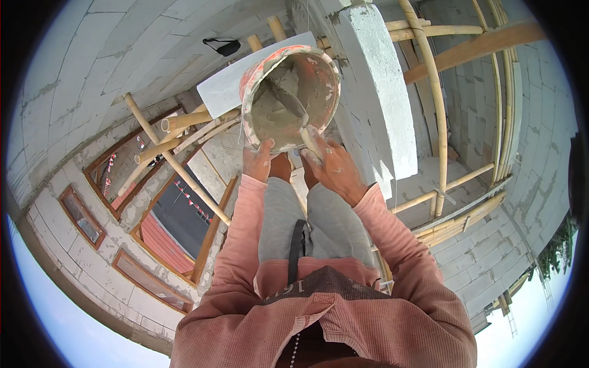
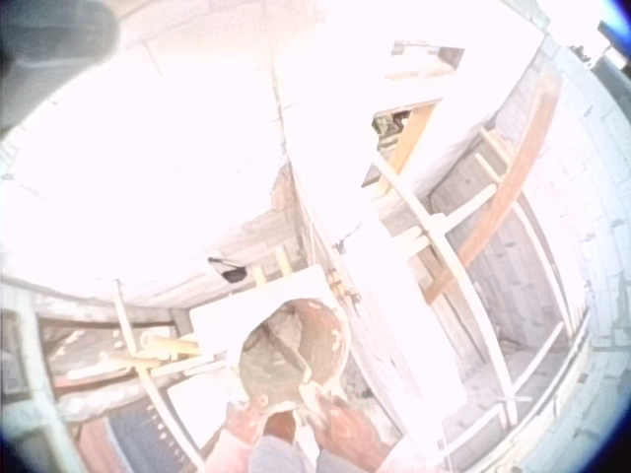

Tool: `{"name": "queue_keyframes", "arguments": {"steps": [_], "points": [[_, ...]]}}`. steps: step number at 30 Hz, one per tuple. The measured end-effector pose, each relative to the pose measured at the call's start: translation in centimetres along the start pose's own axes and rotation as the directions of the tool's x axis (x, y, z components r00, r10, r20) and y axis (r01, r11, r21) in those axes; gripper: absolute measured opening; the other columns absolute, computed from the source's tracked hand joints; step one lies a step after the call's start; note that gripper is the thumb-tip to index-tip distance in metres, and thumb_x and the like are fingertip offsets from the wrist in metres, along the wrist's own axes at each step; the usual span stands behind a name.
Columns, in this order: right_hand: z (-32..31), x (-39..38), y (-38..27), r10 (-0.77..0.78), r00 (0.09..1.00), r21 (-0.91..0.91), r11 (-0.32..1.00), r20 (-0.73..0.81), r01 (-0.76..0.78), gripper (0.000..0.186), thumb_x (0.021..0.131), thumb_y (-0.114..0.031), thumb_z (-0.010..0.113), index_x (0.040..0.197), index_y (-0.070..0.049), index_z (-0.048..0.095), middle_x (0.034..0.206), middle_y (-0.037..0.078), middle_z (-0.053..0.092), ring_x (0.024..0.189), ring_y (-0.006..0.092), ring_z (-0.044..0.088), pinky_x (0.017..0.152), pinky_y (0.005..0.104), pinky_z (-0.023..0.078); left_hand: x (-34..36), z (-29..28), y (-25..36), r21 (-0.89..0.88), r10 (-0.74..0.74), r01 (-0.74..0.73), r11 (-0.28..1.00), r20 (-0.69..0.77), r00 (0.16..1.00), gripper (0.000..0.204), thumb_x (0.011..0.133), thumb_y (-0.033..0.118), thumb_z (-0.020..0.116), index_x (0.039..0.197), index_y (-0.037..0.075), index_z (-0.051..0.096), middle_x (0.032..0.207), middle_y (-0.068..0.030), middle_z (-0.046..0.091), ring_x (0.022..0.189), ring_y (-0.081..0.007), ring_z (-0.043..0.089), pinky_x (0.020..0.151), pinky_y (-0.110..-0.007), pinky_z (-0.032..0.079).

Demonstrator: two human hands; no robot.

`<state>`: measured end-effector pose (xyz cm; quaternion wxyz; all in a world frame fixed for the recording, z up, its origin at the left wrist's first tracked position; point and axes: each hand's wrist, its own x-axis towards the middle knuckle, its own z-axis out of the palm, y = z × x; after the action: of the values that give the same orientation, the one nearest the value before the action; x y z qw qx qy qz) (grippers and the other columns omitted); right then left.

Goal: The person scoops mortar from a bucket with a trowel and applies it to the top of a masonry wall. They then lift a white block, place it on the mortar, and use a hammer to tap the block into position.

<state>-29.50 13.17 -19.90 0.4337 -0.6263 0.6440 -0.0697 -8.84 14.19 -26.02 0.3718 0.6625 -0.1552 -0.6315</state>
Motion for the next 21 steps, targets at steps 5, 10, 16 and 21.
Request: {"name": "queue_keyframes", "arguments": {"steps": [5,10,16,21], "points": [[-0.3,-1.0,-1.1,-0.079,0.968,0.498,0.866,0.239,-0.052,0.059,0.094,-0.037,0.063,0.142,-0.005,0.049,0.104,0.026,0.068,0.071,0.0331,0.069,0.072,0.0432,0.053,0.9,-1.4,-1.1,0.041,0.153,-0.154,0.987,0.009,0.988,0.049,0.086,0.007,0.060,0.133,-0.001,0.046,0.118,-0.0146,0.061,0.101,-0.0241,0.066,0.081,-0.038,0.063],[-3.5,-1.6,2.0,0.113,0.868,0.705,0.538,0.484,-0.463,0.065,0.094,-0.044,0.064,0.145,-0.007,0.047,0.090,0.012,0.067,0.051,0.0113,0.053,0.052,0.0266,0.044,1.9,-0.9,0.6,-0.101,-0.032,0.027,0.994,-0.044,0.999,0.045,0.087,0.005,0.058,0.131,0.001,0.047,0.115,-0.0136,0.060,0.099,-0.0272,0.067,0.080,-0.043,0.063],[-1.3,-1.7,2.9,0.072,0.880,0.858,0.199,0.469,-0.474,0.057,0.100,-0.035,0.058,0.145,-0.005,0.040,0.087,0.005,0.058,0.052,0.0092,0.051,0.044,0.0225,0.040,4.8,1.8,2.0,-0.170,0.007,0.003,0.985,0.062,0.998,0.040,0.085,0.006,0.062,0.123,0.000,0.050,0.110,-0.0132,0.060,0.097,-0.0261,0.065,0.079,-0.043,0.063],[-1.9,-0.9,3.6,0.018,0.880,0.879,-0.058,0.474,-0.473,0.053,0.098,-0.022,0.055,0.145,-0.003,0.038,0.084,0.007,0.057,0.047,0.0108,0.049,0.039,0.0240,0.038,5.9,2.9,1.9,-0.283,-0.052,0.073,0.956,0.081,0.995,0.041,0.084,0.006,0.063,0.123,0.001,0.050,0.113,-0.0130,0.057,0.104,-0.0270,0.063,0.085,-0.048,0.060]]}}
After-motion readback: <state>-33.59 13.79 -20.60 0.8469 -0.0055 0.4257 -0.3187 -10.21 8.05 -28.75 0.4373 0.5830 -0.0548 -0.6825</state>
